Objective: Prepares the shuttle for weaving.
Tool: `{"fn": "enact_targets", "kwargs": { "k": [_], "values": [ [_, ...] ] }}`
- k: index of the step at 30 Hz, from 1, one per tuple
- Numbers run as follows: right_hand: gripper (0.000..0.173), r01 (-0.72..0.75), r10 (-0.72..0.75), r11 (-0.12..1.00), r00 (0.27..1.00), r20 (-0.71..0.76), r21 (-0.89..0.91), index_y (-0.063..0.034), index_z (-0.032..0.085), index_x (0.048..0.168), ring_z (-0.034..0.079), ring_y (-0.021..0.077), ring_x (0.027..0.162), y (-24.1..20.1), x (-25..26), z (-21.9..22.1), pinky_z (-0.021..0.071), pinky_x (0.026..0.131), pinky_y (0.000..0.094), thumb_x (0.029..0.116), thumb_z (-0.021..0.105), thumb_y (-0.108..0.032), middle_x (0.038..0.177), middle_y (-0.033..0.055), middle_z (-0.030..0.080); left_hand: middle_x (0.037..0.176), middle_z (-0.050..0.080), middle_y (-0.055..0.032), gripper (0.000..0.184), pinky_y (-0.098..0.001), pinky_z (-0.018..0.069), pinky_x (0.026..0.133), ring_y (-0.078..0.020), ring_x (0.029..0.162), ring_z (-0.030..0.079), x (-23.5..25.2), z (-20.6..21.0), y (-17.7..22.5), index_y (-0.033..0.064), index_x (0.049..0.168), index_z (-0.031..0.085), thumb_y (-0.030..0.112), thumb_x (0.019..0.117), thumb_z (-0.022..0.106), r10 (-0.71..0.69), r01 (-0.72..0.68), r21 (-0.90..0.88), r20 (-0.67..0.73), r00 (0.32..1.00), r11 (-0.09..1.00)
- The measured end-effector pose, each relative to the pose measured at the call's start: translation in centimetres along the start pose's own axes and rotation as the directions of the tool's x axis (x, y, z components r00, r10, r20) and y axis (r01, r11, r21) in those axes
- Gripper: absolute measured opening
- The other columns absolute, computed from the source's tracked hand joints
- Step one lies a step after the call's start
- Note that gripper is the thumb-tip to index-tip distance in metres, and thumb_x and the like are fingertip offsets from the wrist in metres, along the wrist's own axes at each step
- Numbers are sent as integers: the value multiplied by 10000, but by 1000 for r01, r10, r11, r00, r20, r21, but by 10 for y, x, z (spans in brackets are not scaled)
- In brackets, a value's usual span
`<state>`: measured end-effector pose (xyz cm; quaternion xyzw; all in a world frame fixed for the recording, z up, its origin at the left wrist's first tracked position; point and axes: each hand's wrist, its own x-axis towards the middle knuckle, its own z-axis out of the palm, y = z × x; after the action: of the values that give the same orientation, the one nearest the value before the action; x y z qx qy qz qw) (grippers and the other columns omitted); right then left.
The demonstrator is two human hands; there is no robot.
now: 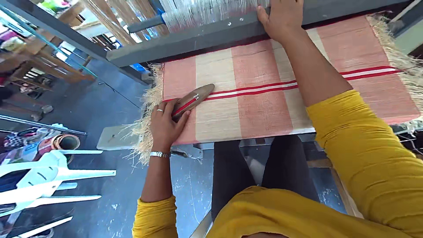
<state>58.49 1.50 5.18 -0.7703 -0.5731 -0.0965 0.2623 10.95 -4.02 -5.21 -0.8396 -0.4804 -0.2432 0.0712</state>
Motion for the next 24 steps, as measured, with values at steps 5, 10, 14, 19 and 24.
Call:
{"fn": "enact_targets", "kwargs": {
  "k": [5, 10, 14, 19, 24],
  "values": [
    [630, 95, -98, 992, 995, 28, 85, 37, 545, 1395, 416, 507, 1405, -18, -19, -9, 239, 1172, 701, 1075, 384, -481, 1446, 318, 511, 1294, 631, -159, 657, -591, 426, 1029, -376, 1216, 573, 5, 1, 0, 159, 1415, 592, 643, 975, 526, 96, -95, -8, 9, 995, 995],
    [789, 635, -699, 695, 708, 105, 337, -141, 511, 1496, 514, 337, 1348, -99, -129, 11, 422, 1101, 572, 881, 718, -591, 1426, 136, 578, 1236, 678, -75, 576, -622, 386, 1015, -327, 1200, 588, 37, -16, 29, 203, 1342, 656, 623, 955, 587, 321, -322, 4, 51, 946, 947],
    [629, 571, -699, 707, 652, 294, 417, -95, 506, 1469, 677, 329, 1062, -118, -145, 21, 562, 873, 537, 970, 695, -430, 1249, 149, 655, 1552, 448, -149, 614, -715, 245, 1117, -453, 1442, 344, 56, -17, 58, 277, 1396, 621, 647, 907, 652, 299, -297, 32, -88, 950, 954],
    [559, 418, -588, 767, 761, 274, 487, -89, 508, 1411, 686, 299, 1029, -114, -97, -46, 563, 888, 549, 994, 666, -427, 1164, 134, 674, 1645, 100, -356, 1198, -481, 244, 1248, -392, 1534, 212, 98, -10, 61, -136, 1564, 110, 519, 841, 804, 13, -287, -453, -516, 856, 844],
    [568, 443, -565, 781, 802, 195, 439, -162, 571, 1357, 692, 247, 1019, -100, -68, -80, 565, 880, 547, 979, 608, -586, 1101, 71, 702, 1241, 654, -121, 814, -375, 570, 971, -159, 1085, 671, 121, -10, 117, -32, 1578, 128, 319, 1033, 620, -18, -219, -789, -279, 960, 573]
  ]
}}
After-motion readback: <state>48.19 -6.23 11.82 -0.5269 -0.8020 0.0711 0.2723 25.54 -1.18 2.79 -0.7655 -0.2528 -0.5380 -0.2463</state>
